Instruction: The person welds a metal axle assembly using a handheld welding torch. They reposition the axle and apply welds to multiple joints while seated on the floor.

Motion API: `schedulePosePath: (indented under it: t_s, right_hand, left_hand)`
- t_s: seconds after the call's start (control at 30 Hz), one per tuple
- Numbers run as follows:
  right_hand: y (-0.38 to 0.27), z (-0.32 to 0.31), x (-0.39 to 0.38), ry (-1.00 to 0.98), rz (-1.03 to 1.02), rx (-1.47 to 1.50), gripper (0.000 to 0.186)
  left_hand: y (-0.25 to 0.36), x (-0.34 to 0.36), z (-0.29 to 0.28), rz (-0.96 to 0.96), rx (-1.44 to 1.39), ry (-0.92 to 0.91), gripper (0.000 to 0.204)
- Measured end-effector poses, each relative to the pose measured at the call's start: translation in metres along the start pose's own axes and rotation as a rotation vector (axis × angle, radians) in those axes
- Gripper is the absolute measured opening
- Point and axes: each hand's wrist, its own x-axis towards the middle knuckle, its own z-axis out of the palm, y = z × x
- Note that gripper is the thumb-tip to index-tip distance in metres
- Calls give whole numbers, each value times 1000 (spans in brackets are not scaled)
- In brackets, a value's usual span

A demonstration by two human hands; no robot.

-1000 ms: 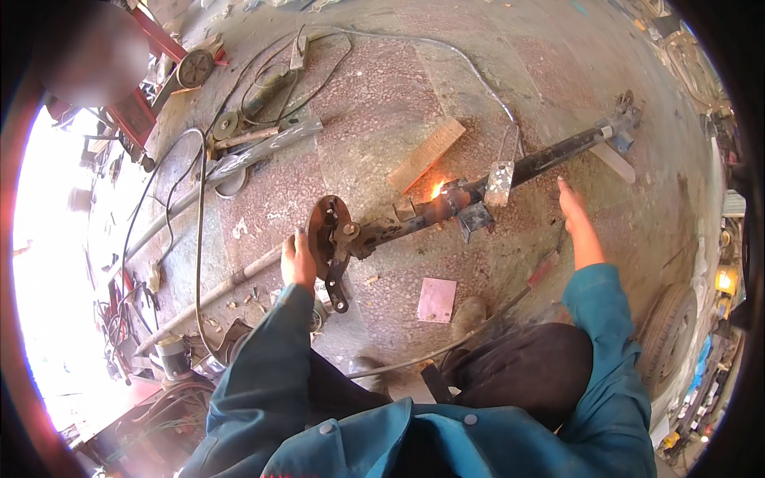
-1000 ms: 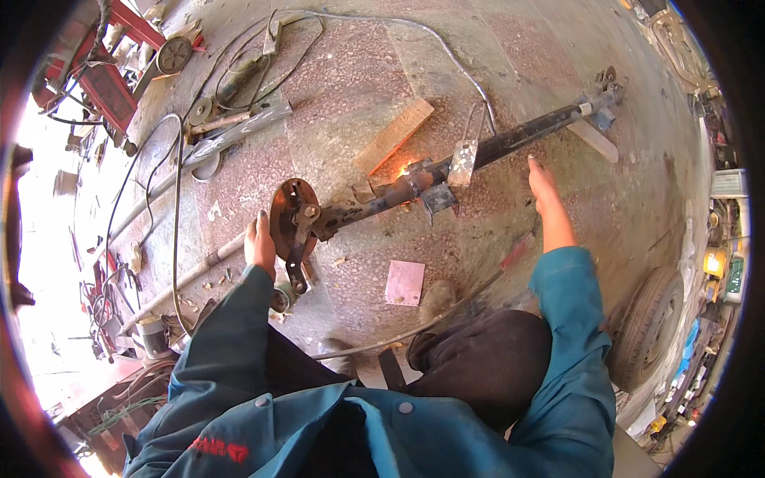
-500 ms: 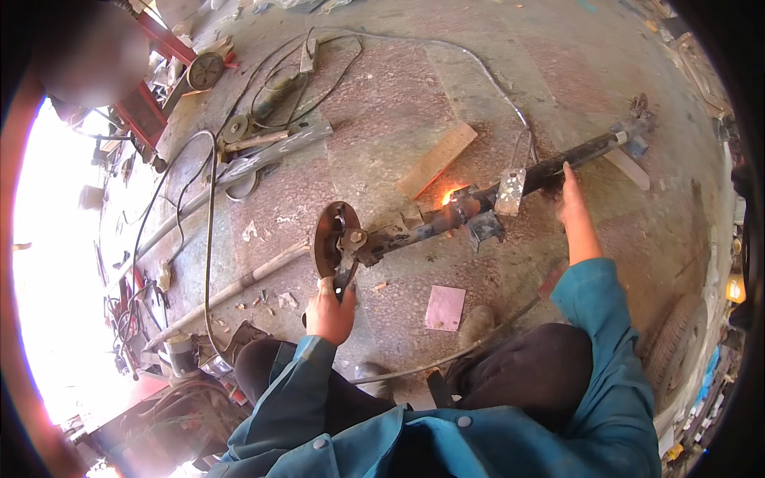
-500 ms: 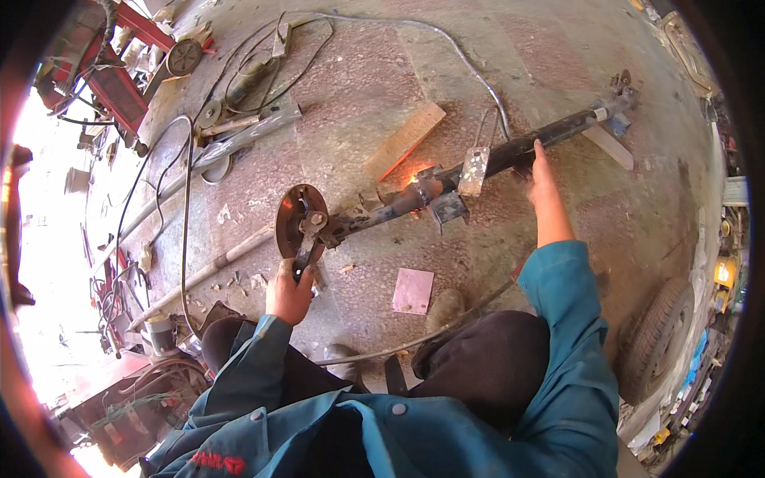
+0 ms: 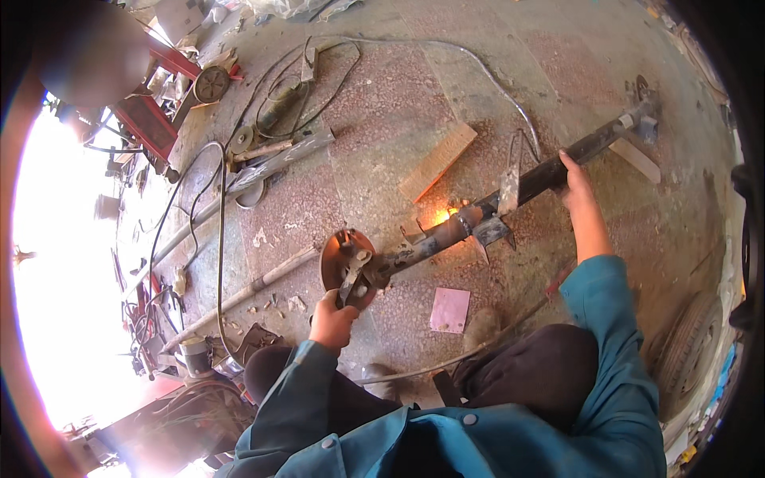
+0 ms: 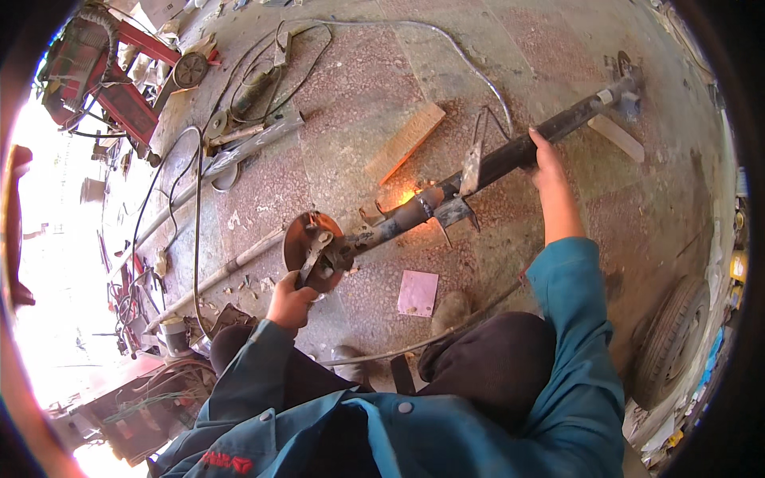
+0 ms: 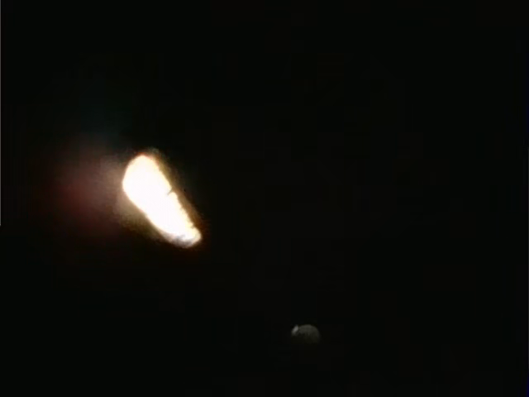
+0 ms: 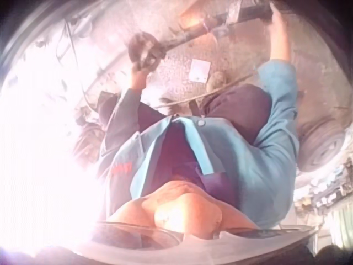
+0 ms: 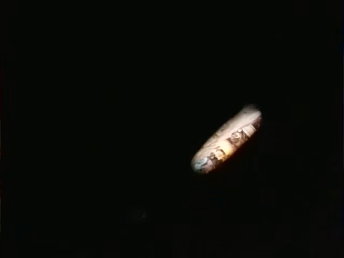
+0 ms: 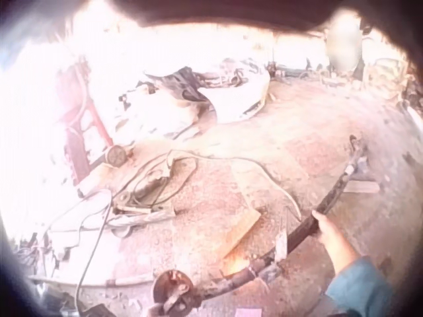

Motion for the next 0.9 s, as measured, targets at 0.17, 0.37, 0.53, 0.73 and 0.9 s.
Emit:
schedulePosePath:
  t_s: [0.17,0.37,0.53,0.73,0.9]
  right_hand:
    - [-10,28,-17,172,-55,-338,60]
    - [-8,49,-32,202,-72,-486,88]
    - [-10,63,-32,93,-91,-366,72]
    - [4,82,-45,-134,-79,-274,34]
    - [26,57,-36,-72,-319,-564,30]
  left_hand:
    - [0,21,-45,-378,-703,-122,19]
    - [-19,48,-62,-273,-680,61,13]
    - [27,74,-68,-249,-603,185,23]
    - [34,135,-120,-197,-382,166,35]
    - [22,179,-147,-151,-223,62,46]
